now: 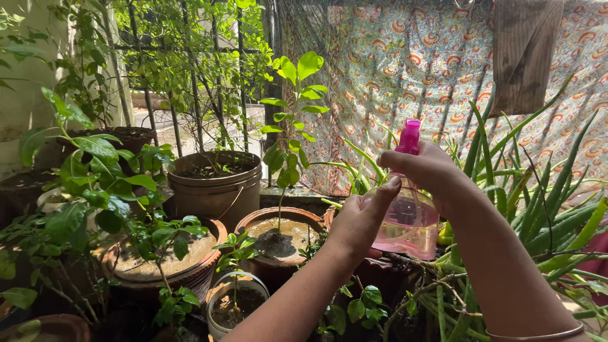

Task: The person sprays water on various potted plants on a balcony using a pink plastic spray bottle.

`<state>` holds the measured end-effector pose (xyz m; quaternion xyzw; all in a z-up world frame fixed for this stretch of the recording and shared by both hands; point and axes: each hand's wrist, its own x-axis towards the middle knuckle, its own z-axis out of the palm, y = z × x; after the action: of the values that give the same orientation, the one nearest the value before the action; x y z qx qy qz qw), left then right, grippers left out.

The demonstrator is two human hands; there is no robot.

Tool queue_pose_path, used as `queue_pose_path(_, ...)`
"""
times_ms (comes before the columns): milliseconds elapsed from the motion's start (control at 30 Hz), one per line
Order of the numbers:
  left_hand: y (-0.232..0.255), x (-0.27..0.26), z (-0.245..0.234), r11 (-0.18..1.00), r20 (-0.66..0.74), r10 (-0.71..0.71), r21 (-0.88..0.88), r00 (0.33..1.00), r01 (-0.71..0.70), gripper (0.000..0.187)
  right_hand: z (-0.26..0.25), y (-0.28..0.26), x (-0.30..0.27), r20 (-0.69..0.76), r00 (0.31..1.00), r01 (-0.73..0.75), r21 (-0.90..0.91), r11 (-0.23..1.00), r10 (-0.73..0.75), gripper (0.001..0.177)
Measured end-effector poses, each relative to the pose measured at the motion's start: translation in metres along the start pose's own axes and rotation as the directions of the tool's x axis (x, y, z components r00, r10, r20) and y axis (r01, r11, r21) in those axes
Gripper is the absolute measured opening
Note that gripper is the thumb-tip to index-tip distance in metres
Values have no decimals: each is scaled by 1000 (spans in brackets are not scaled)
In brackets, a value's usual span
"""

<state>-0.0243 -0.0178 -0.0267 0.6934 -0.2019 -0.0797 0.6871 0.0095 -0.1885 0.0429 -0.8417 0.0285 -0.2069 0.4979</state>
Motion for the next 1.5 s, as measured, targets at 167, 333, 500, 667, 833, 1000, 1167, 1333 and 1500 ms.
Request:
queue_pose_path(167,-6,-3,-22,994,-131,-1,107,991,15,104,27,4,5,25,999,31,127,991,-35,35)
queue_pose_path(333,-14,4,-30,990,-178,77,127,981,-55,106,36,-1,0,-20,999,39,151,988,-37,35)
queue_pose_path(500,-22,14,-29,988,-191,30,157,981,1,112,40,2,-1,-37,996,-75,171,982,83,34)
queue_pose_path(667,-33,17,-42,980,-249,28,196,968,22,124,57,14,2,-32,999,-33,201,979,40,33)
queue_pose_path(833,-30,17,-62,989,-256,3,142,967,34,106,79,3,1,-98,992,-64,185,981,83,36)
queue_pose_path(1000,-17,29,-84,987,-308,-64,122,949,106,82,93,-15,6,-105,994,7,168,986,10,36)
queue_pose_path(1167,-6,35,-95,991,-358,-113,27,927,131,75,102,-41,18,-37,999,-31,158,987,38,38)
queue_pose_path(1333,-8,40,-115,992,-382,-118,-10,917,123,74,119,-54,32,5,1000,-13,74,997,12,42)
queue_pose_path(1500,-11,42,-132,993,-420,-108,-8,901,115,73,141,-62,38,-24,999,-27,98,995,30,44)
